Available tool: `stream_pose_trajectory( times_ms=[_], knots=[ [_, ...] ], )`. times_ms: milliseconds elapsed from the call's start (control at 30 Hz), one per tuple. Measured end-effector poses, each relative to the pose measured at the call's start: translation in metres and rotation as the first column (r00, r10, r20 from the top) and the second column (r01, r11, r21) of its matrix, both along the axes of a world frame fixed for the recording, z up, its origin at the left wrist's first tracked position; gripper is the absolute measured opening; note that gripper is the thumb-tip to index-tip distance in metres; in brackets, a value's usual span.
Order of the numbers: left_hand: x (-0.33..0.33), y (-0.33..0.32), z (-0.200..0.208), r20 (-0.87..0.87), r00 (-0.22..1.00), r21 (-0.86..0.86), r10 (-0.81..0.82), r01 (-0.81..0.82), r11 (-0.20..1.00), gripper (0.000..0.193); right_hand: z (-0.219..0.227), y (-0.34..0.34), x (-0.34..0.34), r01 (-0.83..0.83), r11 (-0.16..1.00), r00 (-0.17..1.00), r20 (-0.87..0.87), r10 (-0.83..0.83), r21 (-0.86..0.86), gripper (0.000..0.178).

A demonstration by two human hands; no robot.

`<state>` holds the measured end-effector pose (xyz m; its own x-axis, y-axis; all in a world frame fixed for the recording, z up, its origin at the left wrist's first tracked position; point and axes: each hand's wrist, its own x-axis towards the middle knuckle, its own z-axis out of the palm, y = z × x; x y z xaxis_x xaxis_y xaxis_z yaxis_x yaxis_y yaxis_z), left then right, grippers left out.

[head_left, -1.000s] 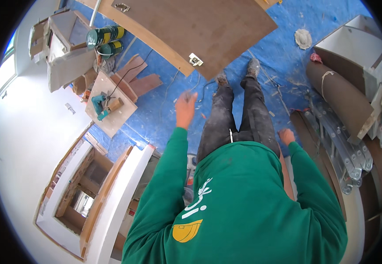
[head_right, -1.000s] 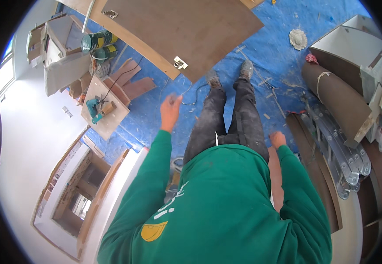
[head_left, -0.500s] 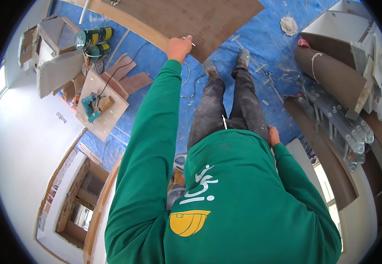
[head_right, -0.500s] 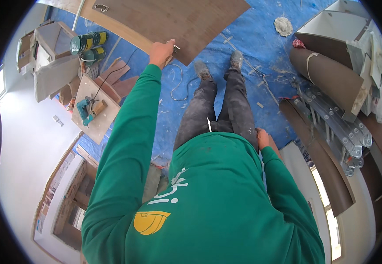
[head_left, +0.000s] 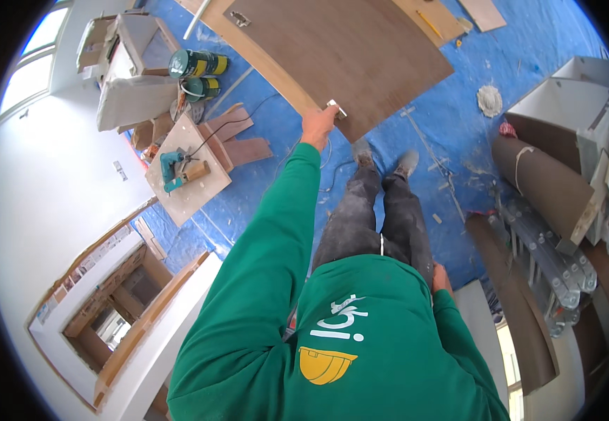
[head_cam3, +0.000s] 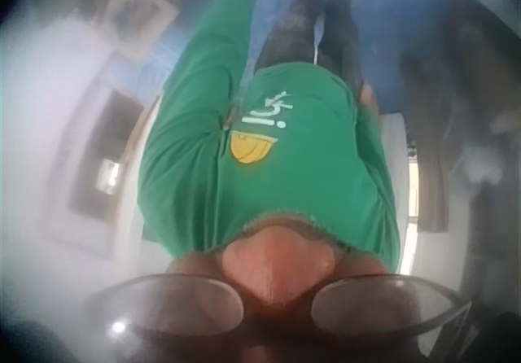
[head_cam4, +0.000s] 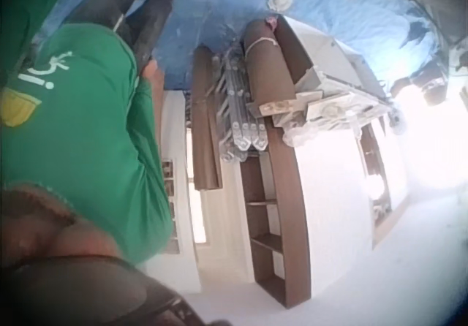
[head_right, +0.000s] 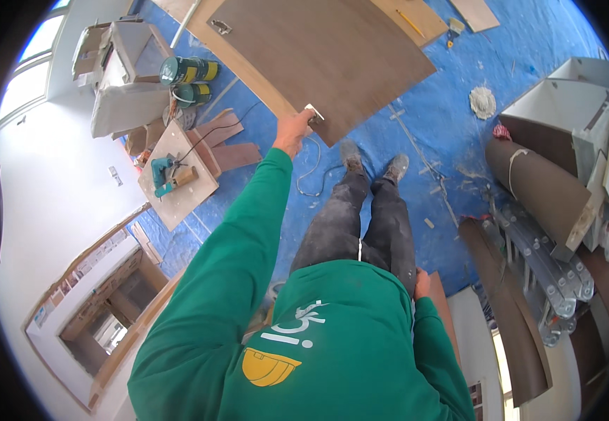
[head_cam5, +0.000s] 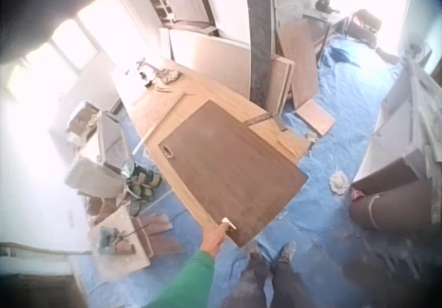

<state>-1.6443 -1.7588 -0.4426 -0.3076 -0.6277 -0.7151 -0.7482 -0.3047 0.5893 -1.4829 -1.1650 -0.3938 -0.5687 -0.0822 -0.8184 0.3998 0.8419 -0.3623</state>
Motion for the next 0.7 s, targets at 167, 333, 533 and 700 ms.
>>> stream_pose_trajectory(
  times_ms=[167,333,533,700],
  knots=[
    [0.04,0.001,-0.026,-0.321,0.918,0.25,0.234,-0.157,0.955,0.029,-0.117,0.117,0.045,-0.104,0.994,0.992,0.075,0.102,0.028,0.049],
    [0.061,0.003,-0.014,-0.37,0.82,0.474,0.437,-0.238,0.848,0.042,-0.044,0.057,-0.016,-0.371,0.925,0.928,-0.009,0.372,0.078,0.038],
    [0.115,0.021,-0.072,0.109,0.934,-0.113,0.34,-0.328,0.938,0.071,-0.039,0.044,-0.053,-0.254,0.967,0.967,0.02,0.254,0.01,0.032],
    [0.15,0.063,-0.048,0.086,0.974,0.141,0.208,-0.218,0.966,0.065,-0.066,0.065,-0.08,-0.319,0.946,0.942,-0.092,0.323,0.06,0.035]
  ],
)
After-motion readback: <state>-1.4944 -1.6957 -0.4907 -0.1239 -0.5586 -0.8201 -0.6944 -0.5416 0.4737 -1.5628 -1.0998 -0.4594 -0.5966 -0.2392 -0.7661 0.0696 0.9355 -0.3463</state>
